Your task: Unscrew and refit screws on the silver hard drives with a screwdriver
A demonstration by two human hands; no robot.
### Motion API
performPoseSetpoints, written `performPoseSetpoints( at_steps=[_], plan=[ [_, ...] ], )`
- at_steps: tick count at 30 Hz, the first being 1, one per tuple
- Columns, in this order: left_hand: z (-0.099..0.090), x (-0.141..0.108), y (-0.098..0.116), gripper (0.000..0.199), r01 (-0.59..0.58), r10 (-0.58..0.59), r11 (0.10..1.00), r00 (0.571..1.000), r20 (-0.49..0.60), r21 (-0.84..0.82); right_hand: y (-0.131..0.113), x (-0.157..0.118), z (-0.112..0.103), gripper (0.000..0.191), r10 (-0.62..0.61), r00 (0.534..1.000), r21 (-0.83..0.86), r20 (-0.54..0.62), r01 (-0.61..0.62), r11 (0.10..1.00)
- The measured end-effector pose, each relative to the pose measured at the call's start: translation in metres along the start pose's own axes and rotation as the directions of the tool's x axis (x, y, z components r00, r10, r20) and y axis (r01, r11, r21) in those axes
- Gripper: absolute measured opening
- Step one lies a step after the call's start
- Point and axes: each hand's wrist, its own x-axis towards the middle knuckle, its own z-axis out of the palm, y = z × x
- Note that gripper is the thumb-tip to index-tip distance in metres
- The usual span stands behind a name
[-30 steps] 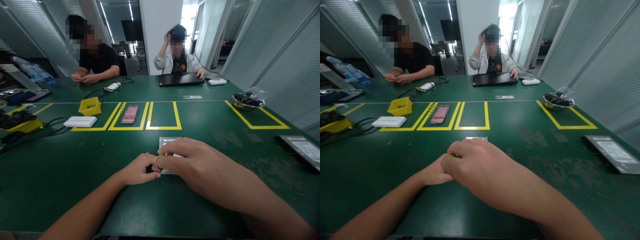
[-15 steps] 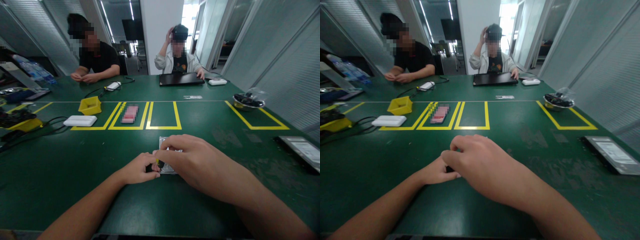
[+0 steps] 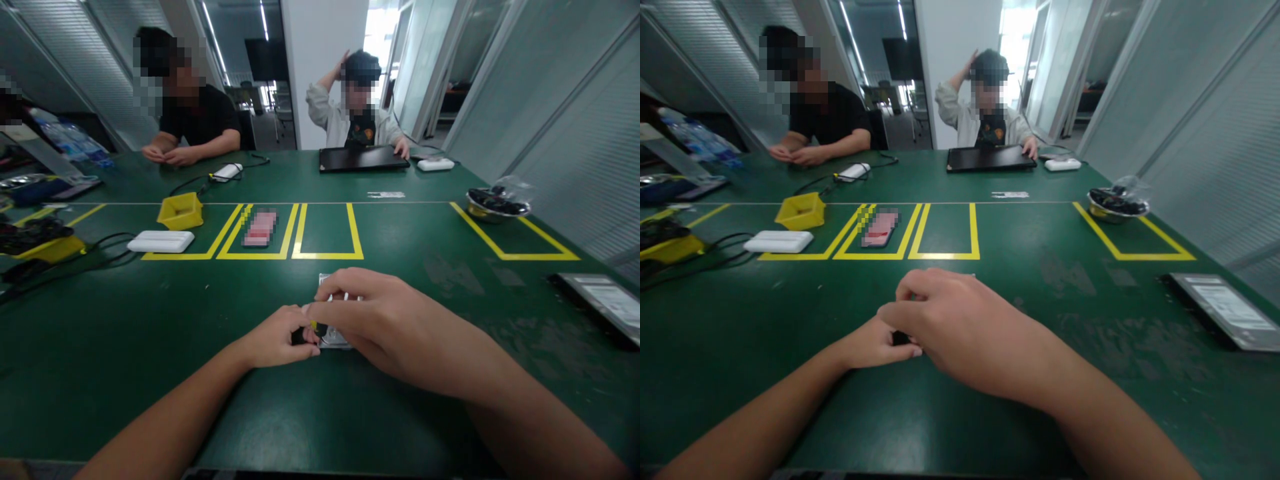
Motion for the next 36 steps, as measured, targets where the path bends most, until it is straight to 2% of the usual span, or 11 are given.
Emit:
performPoseSetpoints(
  at_steps=[8, 14, 18, 24, 28, 31, 36],
  plan=[
    [0.000, -0.001, 0.000, 0.020, 0.005, -0.005, 1.000, 1.000, -0.006, 0.007, 0.000, -0.001, 0.001, 0.027, -0.035, 0.999, 0.036, -0.034, 0.036, 0.999],
    [0.001, -0.001, -0.005, 0.017, -0.020, 0.020, 1.000, 1.000, 0.021, 0.004, -0.001, 0.003, 0.003, 0.016, 0.053, 0.998, -0.060, 0.041, -0.050, 0.997],
    [0.000, 0.000, -0.005, 0.017, -0.041, 0.041, 0.999, 0.999, -0.008, 0.013, 0.000, 0.007, 0.004, 0.020, 0.071, 0.997, -0.142, 0.030, -0.066, 0.988],
    [0.001, -0.001, -0.004, 0.013, -0.045, 0.045, 0.999, 0.999, 0.008, -0.005, 0.001, 0.006, 0.004, 0.024, 0.023, 1.000, 0.007, 0.007, -0.023, 1.000],
    [0.001, -0.001, -0.005, 0.015, -0.027, 0.027, 1.000, 0.999, 0.021, -0.007, 0.003, 0.006, 0.005, 0.019, 0.002, 1.000, 0.091, 0.013, -0.003, 0.996],
    [0.000, -0.001, -0.005, 0.017, -0.009, 0.008, 0.999, 1.000, 0.010, 0.034, 0.006, 0.008, 0.008, 0.014, 0.022, 1.000, 0.075, 0.009, -0.023, 0.997],
    [-0.002, 0.000, -0.004, 0.016, -0.014, 0.014, 0.998, 1.000, 0.001, 0.058, 0.009, 0.010, 0.012, 0.022, 0.034, 0.999, -0.004, -0.016, -0.034, 0.999]
  ],
)
